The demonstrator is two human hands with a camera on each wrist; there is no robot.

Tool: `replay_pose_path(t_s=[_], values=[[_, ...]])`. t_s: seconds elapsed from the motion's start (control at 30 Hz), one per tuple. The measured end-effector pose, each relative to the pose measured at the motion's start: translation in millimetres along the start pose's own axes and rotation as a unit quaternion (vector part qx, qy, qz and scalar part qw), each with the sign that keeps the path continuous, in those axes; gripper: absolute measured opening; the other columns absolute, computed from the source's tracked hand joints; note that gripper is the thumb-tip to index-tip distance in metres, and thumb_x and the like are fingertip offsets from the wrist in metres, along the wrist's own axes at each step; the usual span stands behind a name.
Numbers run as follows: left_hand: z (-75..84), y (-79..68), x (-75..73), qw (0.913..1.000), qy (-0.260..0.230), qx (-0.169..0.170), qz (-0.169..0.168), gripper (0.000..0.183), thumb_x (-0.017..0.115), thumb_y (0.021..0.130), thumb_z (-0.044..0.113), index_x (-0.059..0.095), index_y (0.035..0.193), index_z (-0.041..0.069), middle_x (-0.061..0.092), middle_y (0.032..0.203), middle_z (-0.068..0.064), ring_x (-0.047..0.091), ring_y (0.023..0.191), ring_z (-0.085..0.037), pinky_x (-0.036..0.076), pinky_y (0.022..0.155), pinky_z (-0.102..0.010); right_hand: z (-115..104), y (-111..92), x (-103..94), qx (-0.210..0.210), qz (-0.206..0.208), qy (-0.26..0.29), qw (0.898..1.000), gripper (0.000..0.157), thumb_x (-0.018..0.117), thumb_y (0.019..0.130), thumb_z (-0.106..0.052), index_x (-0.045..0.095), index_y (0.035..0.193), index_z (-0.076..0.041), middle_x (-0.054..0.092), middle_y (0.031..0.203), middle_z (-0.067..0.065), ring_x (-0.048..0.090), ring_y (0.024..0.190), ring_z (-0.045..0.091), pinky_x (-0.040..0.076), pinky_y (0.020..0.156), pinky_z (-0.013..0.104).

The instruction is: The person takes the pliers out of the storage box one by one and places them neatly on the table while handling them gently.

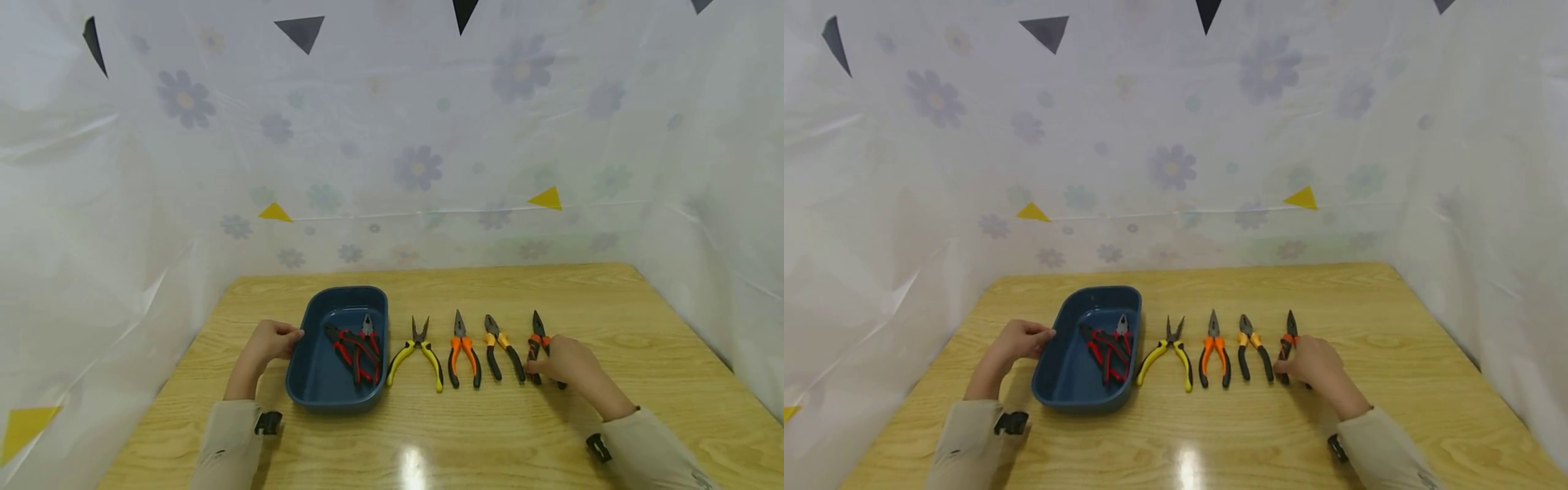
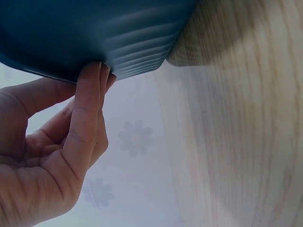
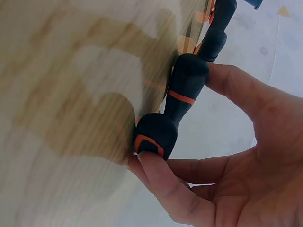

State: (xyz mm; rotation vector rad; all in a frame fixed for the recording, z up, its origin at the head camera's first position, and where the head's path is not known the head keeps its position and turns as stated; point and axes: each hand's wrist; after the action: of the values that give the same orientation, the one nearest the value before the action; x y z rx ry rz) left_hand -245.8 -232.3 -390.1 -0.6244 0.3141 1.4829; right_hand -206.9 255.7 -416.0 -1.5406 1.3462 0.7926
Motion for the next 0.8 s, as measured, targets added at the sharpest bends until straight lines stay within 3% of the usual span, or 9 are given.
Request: replay_pose_path(t_s=[0.23,0.8], values=[[-2.2,1.4,-0.5,1.0,-0.001,0.004,-0.003,0.032,0.054,0.088,0.014,0.057,0.108,-0.011,0.062,0.086,-0.017,0.06,0.069,-0.016,0.054,0.064,-0.035,-0.3,0.4,-2.2,0.0,-0.017,-0.009,1.0,0.042,0.067,0.074,-0.044,0.05,0.059,-0.008,0.034,0.048,-0.004,0.032,0.04,0.008,0.029,0.038,0.02],[-3.7,3.3,0.4,0.9999,-0.005,0.008,0.003,0.03,0.054,0.087,0.012,0.058,0.105,-0.013,0.063,0.082,-0.017,0.06,0.066,-0.016,0.054,0.062,-0.034,-2.0,-3.2,-2.7,-0.01,-0.024,-0.019,0.999,0.041,0.062,0.078,-0.042,0.05,0.055,-0.011,0.03,0.043,-0.006,0.025,0.039,0.006,0.023,0.038,0.017]])
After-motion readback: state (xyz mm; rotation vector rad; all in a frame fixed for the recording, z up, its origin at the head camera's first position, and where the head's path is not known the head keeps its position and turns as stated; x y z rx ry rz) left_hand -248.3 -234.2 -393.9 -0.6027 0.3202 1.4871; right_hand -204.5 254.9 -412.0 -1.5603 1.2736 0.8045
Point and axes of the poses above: each hand's wrist, its own y-axis towards the middle knuckle, its own x-axis out of the palm, z = x × y
